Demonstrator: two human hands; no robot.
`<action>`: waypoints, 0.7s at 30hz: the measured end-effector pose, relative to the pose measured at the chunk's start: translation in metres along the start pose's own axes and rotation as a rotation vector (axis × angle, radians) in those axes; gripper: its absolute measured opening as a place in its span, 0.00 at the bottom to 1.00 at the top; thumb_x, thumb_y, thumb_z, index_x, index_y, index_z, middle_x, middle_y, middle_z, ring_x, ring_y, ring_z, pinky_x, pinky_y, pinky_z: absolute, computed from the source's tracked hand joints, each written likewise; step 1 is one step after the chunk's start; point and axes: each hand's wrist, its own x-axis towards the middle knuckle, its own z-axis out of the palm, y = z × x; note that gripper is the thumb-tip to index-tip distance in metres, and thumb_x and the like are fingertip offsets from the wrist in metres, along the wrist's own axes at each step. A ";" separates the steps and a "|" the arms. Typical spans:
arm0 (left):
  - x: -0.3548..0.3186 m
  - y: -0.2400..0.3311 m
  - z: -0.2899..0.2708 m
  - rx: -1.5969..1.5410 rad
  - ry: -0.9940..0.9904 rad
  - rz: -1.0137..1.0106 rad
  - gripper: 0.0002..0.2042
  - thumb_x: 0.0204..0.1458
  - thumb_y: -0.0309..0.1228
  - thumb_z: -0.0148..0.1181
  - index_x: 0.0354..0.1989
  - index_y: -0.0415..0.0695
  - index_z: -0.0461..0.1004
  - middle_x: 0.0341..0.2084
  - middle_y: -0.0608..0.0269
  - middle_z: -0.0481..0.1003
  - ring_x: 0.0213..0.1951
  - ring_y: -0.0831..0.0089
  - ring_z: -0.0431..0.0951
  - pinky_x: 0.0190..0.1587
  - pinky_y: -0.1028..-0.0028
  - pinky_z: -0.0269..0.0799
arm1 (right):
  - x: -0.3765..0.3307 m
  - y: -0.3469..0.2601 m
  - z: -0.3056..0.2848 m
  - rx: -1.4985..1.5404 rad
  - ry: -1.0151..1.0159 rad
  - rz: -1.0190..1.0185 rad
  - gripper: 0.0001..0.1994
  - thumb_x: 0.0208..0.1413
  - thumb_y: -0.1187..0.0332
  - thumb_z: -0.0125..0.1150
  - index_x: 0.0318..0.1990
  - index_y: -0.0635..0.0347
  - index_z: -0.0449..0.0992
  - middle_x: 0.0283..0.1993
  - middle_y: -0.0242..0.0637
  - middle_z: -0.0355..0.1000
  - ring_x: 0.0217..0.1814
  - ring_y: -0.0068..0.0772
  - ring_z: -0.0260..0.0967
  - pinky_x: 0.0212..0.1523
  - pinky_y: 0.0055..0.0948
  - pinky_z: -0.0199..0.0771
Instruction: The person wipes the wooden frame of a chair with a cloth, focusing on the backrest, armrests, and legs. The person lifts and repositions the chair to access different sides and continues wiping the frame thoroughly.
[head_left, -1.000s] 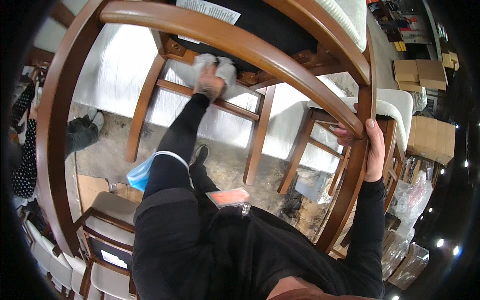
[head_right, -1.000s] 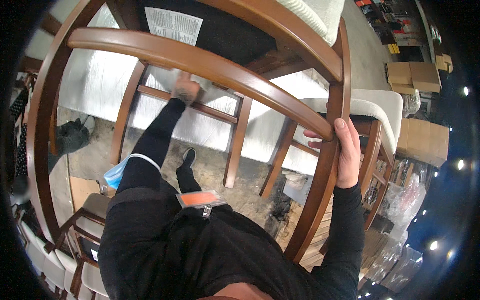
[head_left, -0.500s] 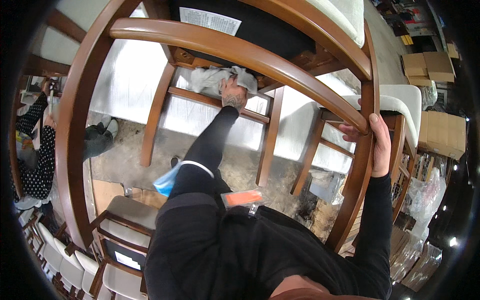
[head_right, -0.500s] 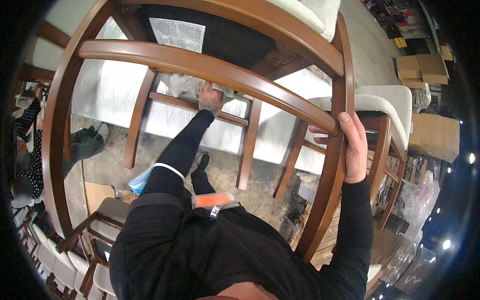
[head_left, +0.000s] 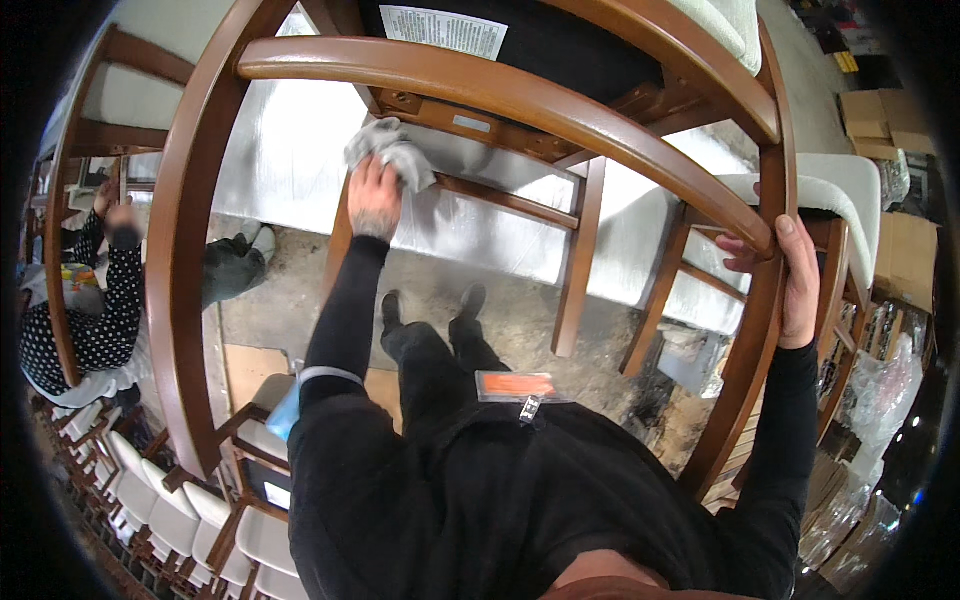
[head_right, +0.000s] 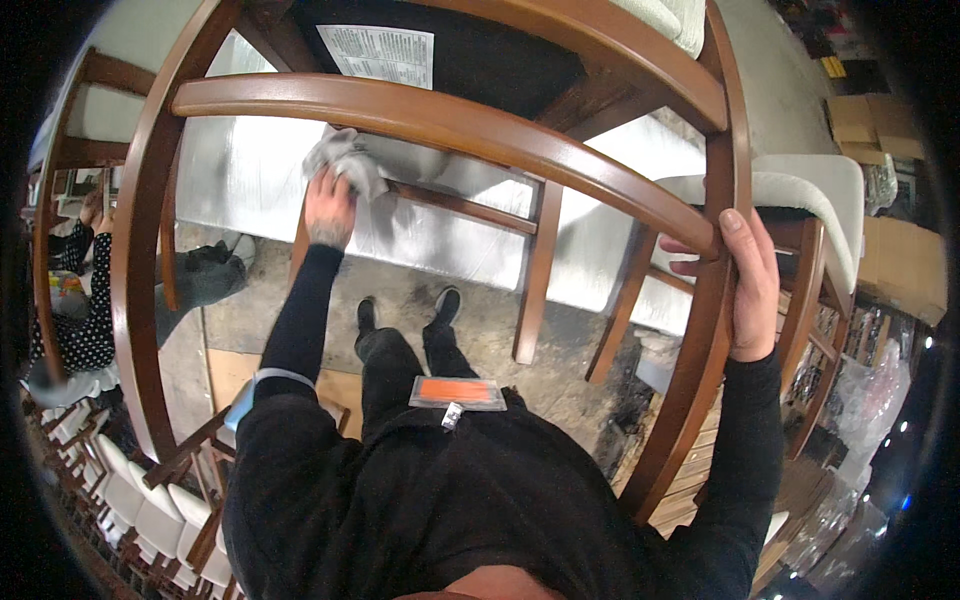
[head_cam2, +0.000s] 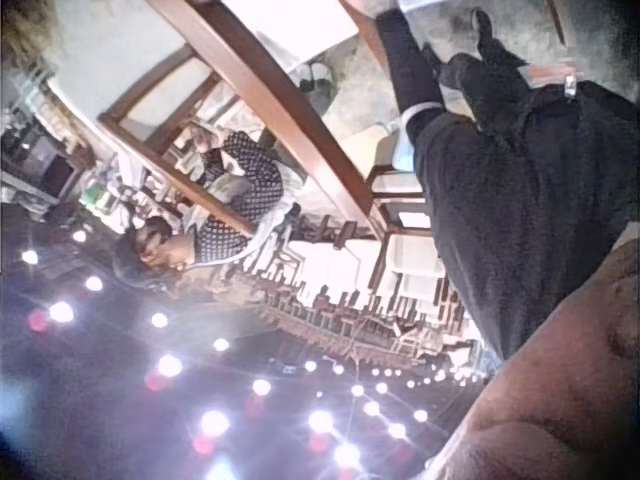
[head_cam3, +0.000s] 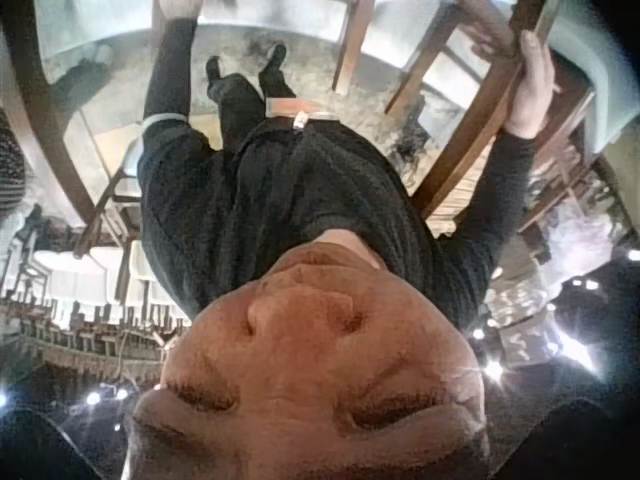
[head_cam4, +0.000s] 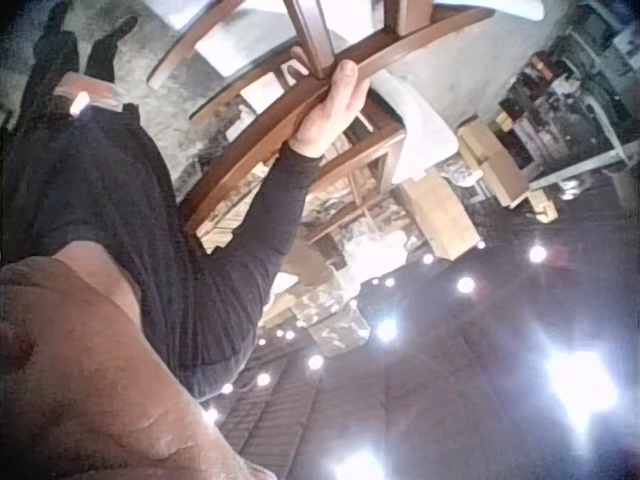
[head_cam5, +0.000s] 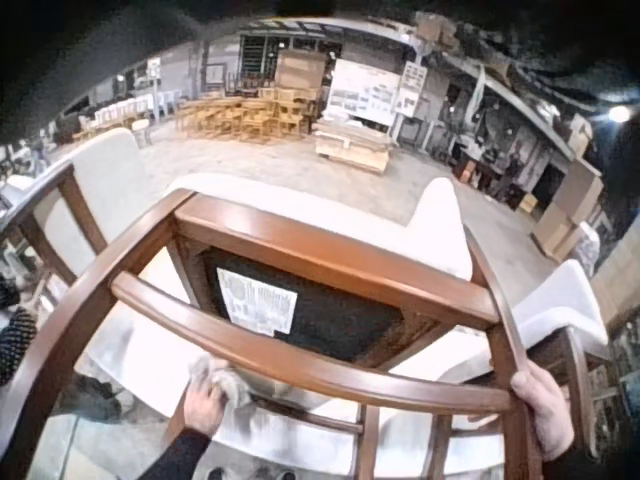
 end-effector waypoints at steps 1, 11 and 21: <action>-0.024 -0.003 -0.016 -0.013 -0.015 -0.066 0.18 0.45 0.27 0.63 0.47 0.38 0.72 0.53 0.44 0.71 0.59 0.45 0.68 0.62 0.53 0.65 | 0.000 0.000 0.000 -0.007 -0.002 0.001 0.33 0.66 0.46 0.48 0.69 0.63 0.61 0.51 0.48 0.76 0.46 0.39 0.80 0.41 0.29 0.83; -0.007 -0.006 0.017 0.087 -0.258 -0.348 0.19 0.54 0.38 0.58 0.49 0.37 0.75 0.60 0.35 0.66 0.69 0.38 0.54 0.66 0.50 0.60 | -0.006 -0.006 0.009 -0.026 0.098 0.049 0.33 0.66 0.47 0.48 0.70 0.62 0.60 0.61 0.46 0.71 0.47 0.36 0.79 0.41 0.26 0.79; 0.035 -0.037 0.019 0.044 -0.270 -0.362 0.23 0.51 0.39 0.63 0.52 0.40 0.72 0.41 0.47 0.71 0.50 0.48 0.71 0.50 0.52 0.71 | -0.005 -0.005 0.004 -0.092 0.183 0.114 0.31 0.65 0.47 0.50 0.66 0.61 0.64 0.54 0.46 0.75 0.47 0.36 0.79 0.42 0.29 0.79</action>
